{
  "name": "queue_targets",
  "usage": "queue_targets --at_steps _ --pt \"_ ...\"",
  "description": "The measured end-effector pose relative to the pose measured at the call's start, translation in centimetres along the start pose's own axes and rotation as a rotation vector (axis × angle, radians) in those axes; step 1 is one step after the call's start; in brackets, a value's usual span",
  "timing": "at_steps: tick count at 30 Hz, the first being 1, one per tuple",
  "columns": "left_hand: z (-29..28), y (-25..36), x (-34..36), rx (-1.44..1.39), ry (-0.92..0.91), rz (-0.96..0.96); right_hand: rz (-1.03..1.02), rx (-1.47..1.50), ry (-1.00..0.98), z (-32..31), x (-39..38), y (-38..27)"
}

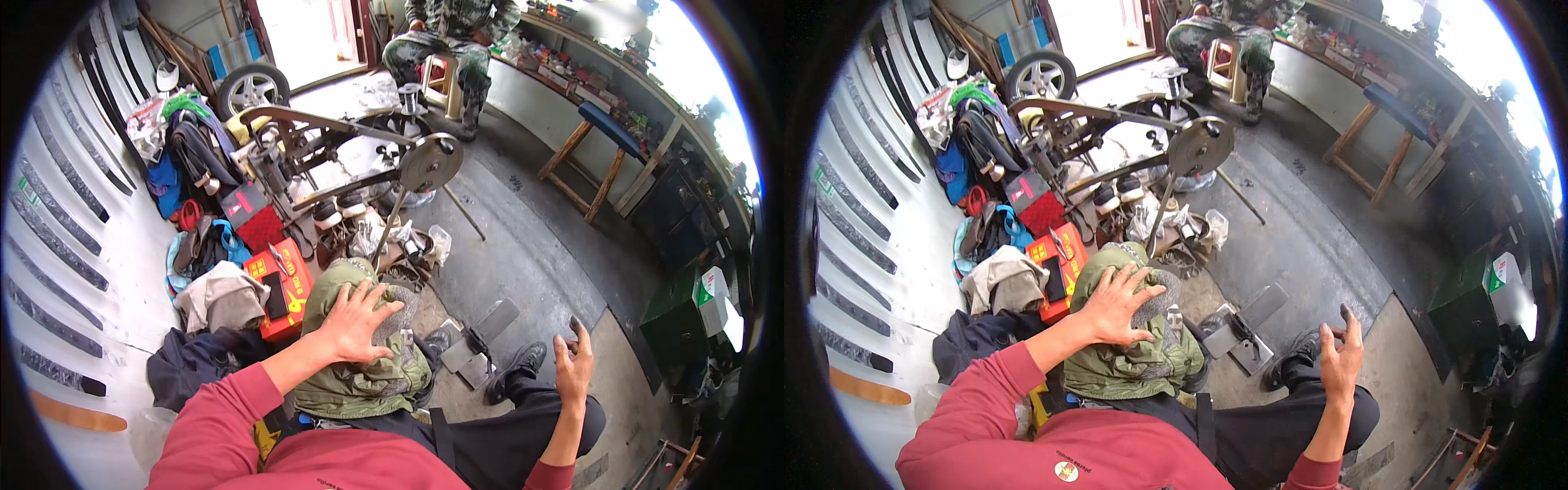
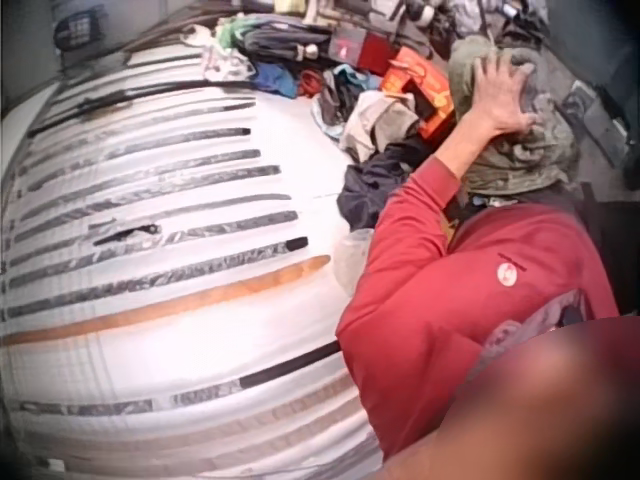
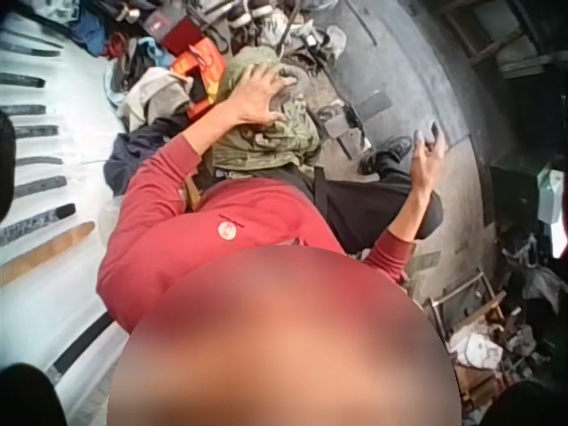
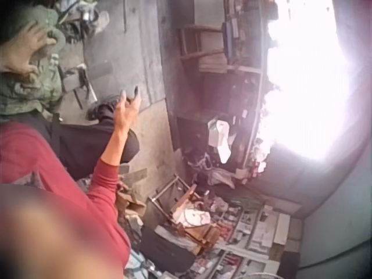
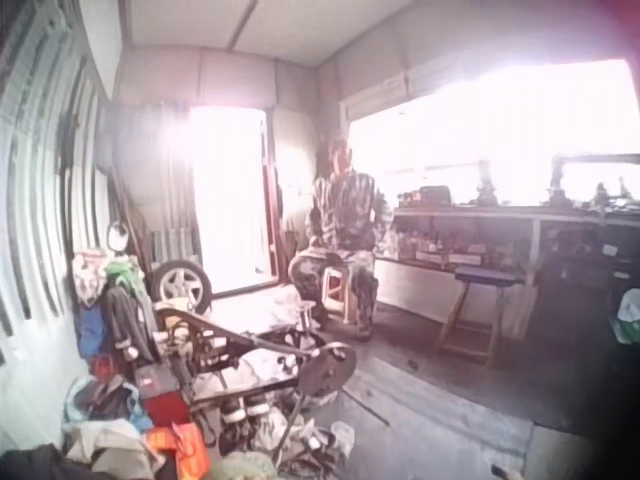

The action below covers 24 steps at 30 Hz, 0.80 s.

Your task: The person sits on the floor in a workshop and uses a hammer to strike a metal part held in a vise. They then pick up a corded drill, remove the drill bit, and reinsert it, adjusting the chuck with their hands.

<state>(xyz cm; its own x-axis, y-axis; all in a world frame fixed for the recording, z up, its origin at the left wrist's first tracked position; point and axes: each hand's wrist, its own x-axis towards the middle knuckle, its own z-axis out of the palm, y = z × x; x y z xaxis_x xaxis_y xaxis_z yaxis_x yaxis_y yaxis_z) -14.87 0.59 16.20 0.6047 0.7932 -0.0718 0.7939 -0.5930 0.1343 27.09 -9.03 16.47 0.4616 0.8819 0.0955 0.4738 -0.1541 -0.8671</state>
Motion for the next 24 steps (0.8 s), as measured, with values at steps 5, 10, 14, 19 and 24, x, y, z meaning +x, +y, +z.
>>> queue_targets --at_steps 5,10,14,19,24 --pt "0.0 0.9 1.6 0.181 -0.084 0.092 0.006 0.017 0.004 -1.2 -0.8 0.1" --pt "-2.0 3.0 1.9 0.161 -0.147 0.309 -0.050 -0.099 0.049 -1.6 -1.0 2.0" --pt "-4.1 4.8 1.5 0.132 -0.137 0.380 -0.064 -0.130 0.079 -1.8 -1.0 2.5" --pt "-4.6 5.5 1.8 0.000 -0.157 0.383 -0.037 -0.157 0.052 -1.5 -1.2 2.3" --pt "-2.8 4.2 2.4 -0.294 -0.052 0.326 -0.017 -0.248 -0.016 -1.1 -1.3 2.2"
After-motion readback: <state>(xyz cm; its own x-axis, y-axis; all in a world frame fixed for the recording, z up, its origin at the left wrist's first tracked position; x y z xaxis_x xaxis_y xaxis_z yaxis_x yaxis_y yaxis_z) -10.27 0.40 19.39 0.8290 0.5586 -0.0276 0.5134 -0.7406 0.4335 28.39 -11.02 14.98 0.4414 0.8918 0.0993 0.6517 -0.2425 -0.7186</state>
